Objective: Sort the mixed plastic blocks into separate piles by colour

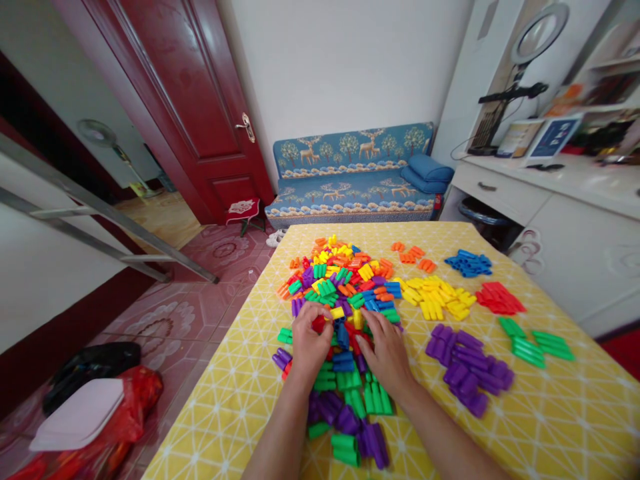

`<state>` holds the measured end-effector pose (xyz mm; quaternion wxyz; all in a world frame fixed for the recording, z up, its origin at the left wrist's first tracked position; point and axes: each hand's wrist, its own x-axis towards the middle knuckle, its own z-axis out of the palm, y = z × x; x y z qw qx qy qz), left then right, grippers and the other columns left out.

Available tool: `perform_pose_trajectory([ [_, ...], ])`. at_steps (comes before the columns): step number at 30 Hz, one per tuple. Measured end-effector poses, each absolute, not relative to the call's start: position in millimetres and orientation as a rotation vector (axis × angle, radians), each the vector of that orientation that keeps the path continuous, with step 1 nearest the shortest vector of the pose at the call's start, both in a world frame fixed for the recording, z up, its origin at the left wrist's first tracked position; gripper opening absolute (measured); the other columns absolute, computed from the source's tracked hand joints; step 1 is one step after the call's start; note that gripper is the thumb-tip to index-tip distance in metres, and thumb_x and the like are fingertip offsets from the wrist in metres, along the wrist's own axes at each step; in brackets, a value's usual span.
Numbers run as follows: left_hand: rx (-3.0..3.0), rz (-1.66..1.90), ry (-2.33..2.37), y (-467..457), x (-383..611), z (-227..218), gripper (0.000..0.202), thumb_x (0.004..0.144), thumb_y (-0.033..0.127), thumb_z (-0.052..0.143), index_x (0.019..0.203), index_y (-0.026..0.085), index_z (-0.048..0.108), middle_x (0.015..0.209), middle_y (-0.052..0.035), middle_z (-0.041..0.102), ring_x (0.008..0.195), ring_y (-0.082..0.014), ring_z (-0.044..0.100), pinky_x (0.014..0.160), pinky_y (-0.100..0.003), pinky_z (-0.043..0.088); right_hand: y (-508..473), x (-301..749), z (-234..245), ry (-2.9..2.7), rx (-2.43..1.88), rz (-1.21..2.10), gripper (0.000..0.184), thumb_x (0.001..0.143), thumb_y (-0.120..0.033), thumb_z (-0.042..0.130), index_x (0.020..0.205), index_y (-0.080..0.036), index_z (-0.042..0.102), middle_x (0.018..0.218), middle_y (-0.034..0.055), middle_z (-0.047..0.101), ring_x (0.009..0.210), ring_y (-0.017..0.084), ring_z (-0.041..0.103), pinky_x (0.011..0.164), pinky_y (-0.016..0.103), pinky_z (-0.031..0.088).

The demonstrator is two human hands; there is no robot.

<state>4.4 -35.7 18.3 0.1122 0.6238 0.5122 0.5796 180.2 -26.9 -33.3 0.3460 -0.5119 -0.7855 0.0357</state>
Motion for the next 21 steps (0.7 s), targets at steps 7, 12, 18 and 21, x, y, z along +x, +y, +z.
perform_pose_trajectory([
  [7, 1.832, 1.662, 1.412, -40, 9, 18, 0.012, 0.076, 0.008, 0.057, 0.071, 0.018, 0.060, 0.080, -0.0022, 0.061, 0.080, -0.0159, 0.061, 0.073, -0.026, 0.048, -18, 169, -25, -2.079, -1.485, 0.097, 0.041, 0.091, -0.026, 0.050, 0.131, -0.018, 0.053, 0.120, 0.0117, 0.063, 0.108, 0.027, 0.056, 0.088, 0.042, 0.041],
  [12, 1.851, 1.625, 1.366, -40, 10, 16, 0.014, 0.076, 0.006, 0.057, 0.072, 0.018, 0.062, 0.080, -0.0025, 0.062, 0.080, -0.0158, 0.061, 0.075, -0.027, 0.048, -13, 169, -33, -2.028, -1.385, 0.175, 0.032, 0.088, -0.019, 0.049, 0.118, -0.021, 0.061, 0.110, 0.0091, 0.065, 0.104, 0.025, 0.059, 0.087, 0.040, 0.042],
  [18, 1.842, 1.637, 1.377, -41, 11, 17, 0.011, 0.077, 0.009, 0.059, 0.074, 0.018, 0.064, 0.081, -0.0032, 0.063, 0.082, -0.0166, 0.062, 0.076, -0.028, 0.049, -14, 172, -37, -1.755, -1.204, 0.368, 0.036, 0.086, -0.012, 0.042, 0.117, -0.019, 0.059, 0.099, 0.0059, 0.068, 0.092, 0.019, 0.064, 0.083, 0.034, 0.049],
  [21, 1.839, 1.619, 1.381, -42, 11, 18, 0.009, 0.078, 0.012, 0.060, 0.076, 0.019, 0.065, 0.083, -0.0034, 0.064, 0.083, -0.0168, 0.063, 0.078, -0.029, 0.050, -18, 173, -31, -1.828, -1.160, 0.387, 0.028, 0.090, -0.021, 0.045, 0.114, -0.020, 0.061, 0.107, 0.0069, 0.066, 0.098, 0.019, 0.063, 0.085, 0.033, 0.050],
])
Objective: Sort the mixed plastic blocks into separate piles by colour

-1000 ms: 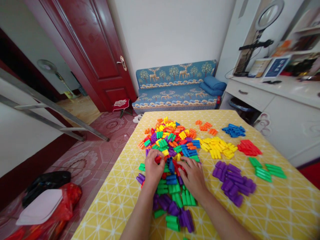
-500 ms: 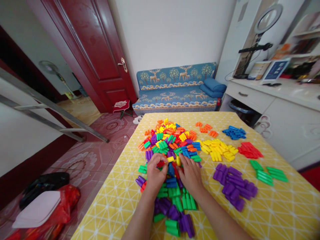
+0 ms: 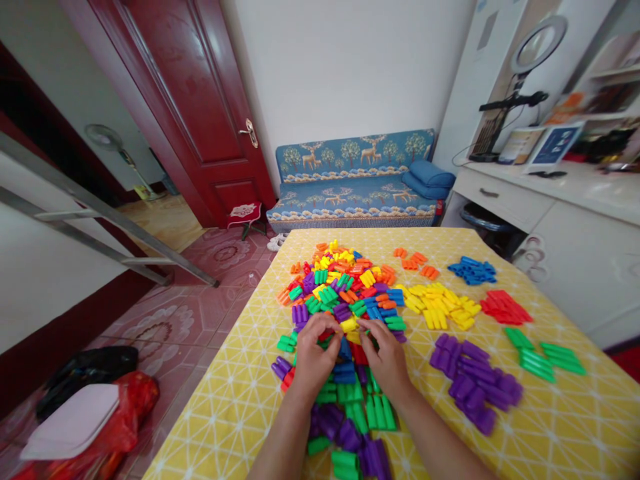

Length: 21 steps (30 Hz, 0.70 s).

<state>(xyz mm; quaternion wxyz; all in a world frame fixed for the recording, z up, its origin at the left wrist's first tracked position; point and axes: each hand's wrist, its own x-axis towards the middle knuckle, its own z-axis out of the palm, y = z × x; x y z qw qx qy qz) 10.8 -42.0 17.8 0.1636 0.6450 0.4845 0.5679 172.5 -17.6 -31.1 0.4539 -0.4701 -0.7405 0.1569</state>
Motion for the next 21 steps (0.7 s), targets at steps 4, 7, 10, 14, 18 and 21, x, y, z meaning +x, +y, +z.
perform_pose_trajectory([
  [4, 1.835, 1.595, 1.373, -43, 11, 18, 0.007, 0.080, 0.014, 0.060, 0.077, 0.018, 0.065, 0.083, -0.0036, 0.064, 0.082, -0.0167, 0.063, 0.075, -0.028, 0.050, -19, 171, -28, -2.051, -1.192, 0.290, 0.024, 0.085, -0.031, 0.060, 0.107, -0.020, 0.065, 0.109, 0.0080, 0.066, 0.101, 0.024, 0.062, 0.084, 0.038, 0.050],
  [7, 1.835, 1.600, 1.371, -44, 11, 19, 0.007, 0.080, 0.014, 0.060, 0.078, 0.018, 0.065, 0.082, -0.0035, 0.064, 0.080, -0.0162, 0.062, 0.073, -0.027, 0.050, -19, 170, -30, -2.050, -1.199, 0.330, 0.017, 0.088, -0.029, 0.056, 0.100, -0.020, 0.067, 0.101, 0.0076, 0.068, 0.096, 0.023, 0.064, 0.083, 0.038, 0.051],
  [10, 1.831, 1.615, 1.370, -44, 10, 19, 0.008, 0.080, 0.012, 0.060, 0.079, 0.018, 0.066, 0.083, -0.0037, 0.064, 0.081, -0.0162, 0.062, 0.073, -0.027, 0.050, -20, 171, -30, -1.850, -1.145, 0.456, 0.024, 0.093, -0.030, 0.047, 0.107, -0.020, 0.065, 0.105, 0.0087, 0.070, 0.098, 0.021, 0.065, 0.087, 0.037, 0.052],
  [14, 1.829, 1.625, 1.330, -44, 11, 20, 0.008, 0.080, 0.012, 0.061, 0.078, 0.018, 0.065, 0.082, -0.0035, 0.064, 0.080, -0.0163, 0.062, 0.072, -0.027, 0.050, -24, 174, -28, -1.575, -1.108, 0.656, 0.034, 0.093, -0.036, 0.047, 0.121, -0.019, 0.059, 0.113, 0.0104, 0.068, 0.099, 0.021, 0.066, 0.083, 0.035, 0.055],
  [18, 1.846, 1.567, 1.239, -46, 11, 21, 0.009, 0.079, 0.010, 0.062, 0.075, 0.018, 0.063, 0.079, -0.0034, 0.064, 0.079, -0.0163, 0.062, 0.072, -0.027, 0.050, -29, 176, -29, -1.524, -1.059, 0.802, 0.043, 0.091, -0.038, 0.052, 0.130, -0.020, 0.054, 0.117, 0.0102, 0.067, 0.099, 0.021, 0.067, 0.084, 0.034, 0.056],
  [21, 1.876, 1.513, 1.188, -47, 12, 22, 0.011, 0.078, 0.008, 0.062, 0.073, 0.018, 0.064, 0.077, -0.0037, 0.065, 0.078, -0.0164, 0.063, 0.074, -0.028, 0.051, -30, 175, -28, -1.583, -1.001, 0.814, 0.042, 0.088, -0.037, 0.058, 0.127, -0.022, 0.057, 0.125, 0.0090, 0.064, 0.113, 0.022, 0.061, 0.096, 0.036, 0.051],
])
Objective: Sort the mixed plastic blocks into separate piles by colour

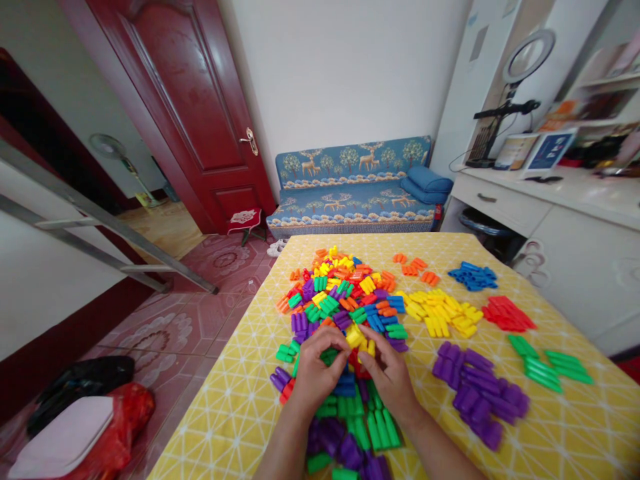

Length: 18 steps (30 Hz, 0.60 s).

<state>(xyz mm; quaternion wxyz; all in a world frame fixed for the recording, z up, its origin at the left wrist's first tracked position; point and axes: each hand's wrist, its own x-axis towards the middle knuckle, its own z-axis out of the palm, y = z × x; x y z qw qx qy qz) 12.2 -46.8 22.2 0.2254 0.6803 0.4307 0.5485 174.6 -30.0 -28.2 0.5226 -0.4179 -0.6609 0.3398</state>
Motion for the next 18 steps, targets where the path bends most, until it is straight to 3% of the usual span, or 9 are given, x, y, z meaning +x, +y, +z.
perform_pose_trajectory([
  [4, 1.917, 1.448, 1.142, -47.0, 13.4, 22.3, 0.012, 0.078, 0.008, 0.061, 0.072, 0.017, 0.065, 0.079, -0.0048, 0.066, 0.080, -0.0167, 0.063, 0.075, -0.028, 0.051, -30.4, 173.3, -24.4, -1.568, -1.004, 0.813, 0.036, 0.086, -0.037, 0.059, 0.118, -0.022, 0.062, 0.117, 0.0084, 0.068, 0.106, 0.022, 0.064, 0.092, 0.037, 0.052],
  [8, 1.938, 1.391, 1.124, -46.3, 13.8, 20.6, 0.012, 0.081, 0.009, 0.059, 0.075, 0.018, 0.066, 0.080, -0.0052, 0.066, 0.081, -0.0171, 0.064, 0.074, -0.028, 0.052, -30.5, 174.7, -24.0, -1.492, -1.042, 0.848, 0.028, 0.086, -0.041, 0.058, 0.105, -0.021, 0.067, 0.097, 0.0068, 0.072, 0.083, 0.020, 0.067, 0.073, 0.032, 0.056],
  [13, 1.864, 1.411, 1.200, -46.7, 13.0, 18.6, 0.006, 0.080, 0.013, 0.063, 0.080, 0.018, 0.065, 0.082, -0.0048, 0.068, 0.077, -0.0168, 0.065, 0.072, -0.028, 0.053, -32.5, 176.8, -27.1, -1.426, -1.043, 1.032, 0.032, 0.085, -0.045, 0.059, 0.105, -0.021, 0.064, 0.074, 0.0015, 0.067, 0.052, 0.013, 0.056, 0.051, 0.026, 0.048],
  [18, 1.828, 1.453, 1.243, -46.0, 8.4, 16.8, 0.009, 0.081, 0.015, 0.063, 0.088, 0.019, 0.068, 0.086, -0.0054, 0.070, 0.077, -0.0172, 0.066, 0.070, -0.027, 0.055, -34.6, 176.8, -20.4, -1.340, -1.004, 1.255, 0.037, 0.083, -0.053, 0.057, 0.098, -0.020, 0.065, 0.056, -0.0024, 0.056, 0.044, 0.012, 0.051, 0.043, 0.024, 0.040],
])
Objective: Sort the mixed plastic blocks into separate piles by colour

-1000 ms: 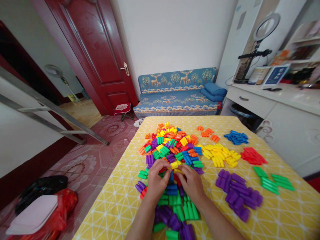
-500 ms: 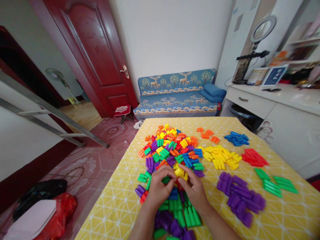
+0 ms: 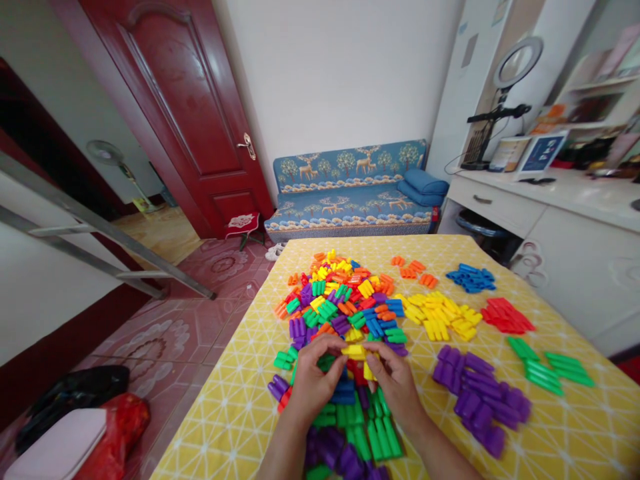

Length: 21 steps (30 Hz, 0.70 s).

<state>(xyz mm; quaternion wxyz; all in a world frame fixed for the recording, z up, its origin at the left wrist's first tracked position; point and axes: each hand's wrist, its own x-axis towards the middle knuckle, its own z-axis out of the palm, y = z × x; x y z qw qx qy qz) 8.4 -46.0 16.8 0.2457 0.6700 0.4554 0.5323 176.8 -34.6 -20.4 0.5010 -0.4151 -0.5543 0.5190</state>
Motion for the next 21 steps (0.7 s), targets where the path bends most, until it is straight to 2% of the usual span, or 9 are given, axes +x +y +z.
perform_pose_trajectory([
  [6, 1.959, 1.480, 1.163, -47, 4, 20, 0.013, 0.083, 0.011, 0.061, 0.085, 0.020, 0.070, 0.089, -0.0059, 0.071, 0.085, -0.0180, 0.068, 0.077, -0.030, 0.055, -32, 179, -16, -1.392, -0.979, 1.401, 0.040, 0.081, -0.055, 0.060, 0.095, -0.018, 0.066, 0.053, -0.0039, 0.052, 0.040, 0.009, 0.044, 0.040, 0.021, 0.035],
  [12, 2.024, 1.432, 1.094, -47, 1, 24, 0.018, 0.088, 0.014, 0.056, 0.081, 0.020, 0.071, 0.094, -0.0086, 0.072, 0.086, -0.0187, 0.069, 0.077, -0.033, 0.056, -31, 184, -12, -1.460, -0.954, 1.560, 0.041, 0.078, -0.052, 0.066, 0.101, -0.020, 0.070, 0.068, -0.0001, 0.065, 0.047, 0.009, 0.049, 0.043, 0.021, 0.040],
  [16, 2.012, 1.400, 1.002, -47, 4, 23, 0.022, 0.091, 0.015, 0.053, 0.079, 0.020, 0.071, 0.093, -0.0086, 0.073, 0.089, -0.0193, 0.069, 0.078, -0.034, 0.056, -32, 185, -3, -1.476, -0.936, 1.684, 0.044, 0.077, -0.054, 0.065, 0.101, -0.017, 0.070, 0.070, 0.0003, 0.067, 0.047, 0.008, 0.049, 0.042, 0.019, 0.039],
  [19, 2.007, 1.415, 0.980, -47, 8, 21, 0.021, 0.090, 0.014, 0.053, 0.086, 0.021, 0.072, 0.094, -0.0074, 0.073, 0.092, -0.0192, 0.068, 0.079, -0.033, 0.056, -31, 188, 4, -1.554, -0.972, 1.650, 0.041, 0.076, -0.051, 0.067, 0.098, -0.017, 0.071, 0.068, -0.0010, 0.066, 0.046, 0.007, 0.048, 0.041, 0.018, 0.036],
  [21, 2.018, 1.428, 1.041, -47, 9, 20, 0.020, 0.089, 0.013, 0.055, 0.092, 0.022, 0.072, 0.095, -0.0065, 0.072, 0.092, -0.0186, 0.068, 0.081, -0.032, 0.055, -26, 198, 9, -1.629, -1.065, 1.502, 0.039, 0.075, -0.049, 0.068, 0.097, -0.017, 0.073, 0.068, -0.0005, 0.067, 0.047, 0.009, 0.050, 0.041, 0.019, 0.037],
])
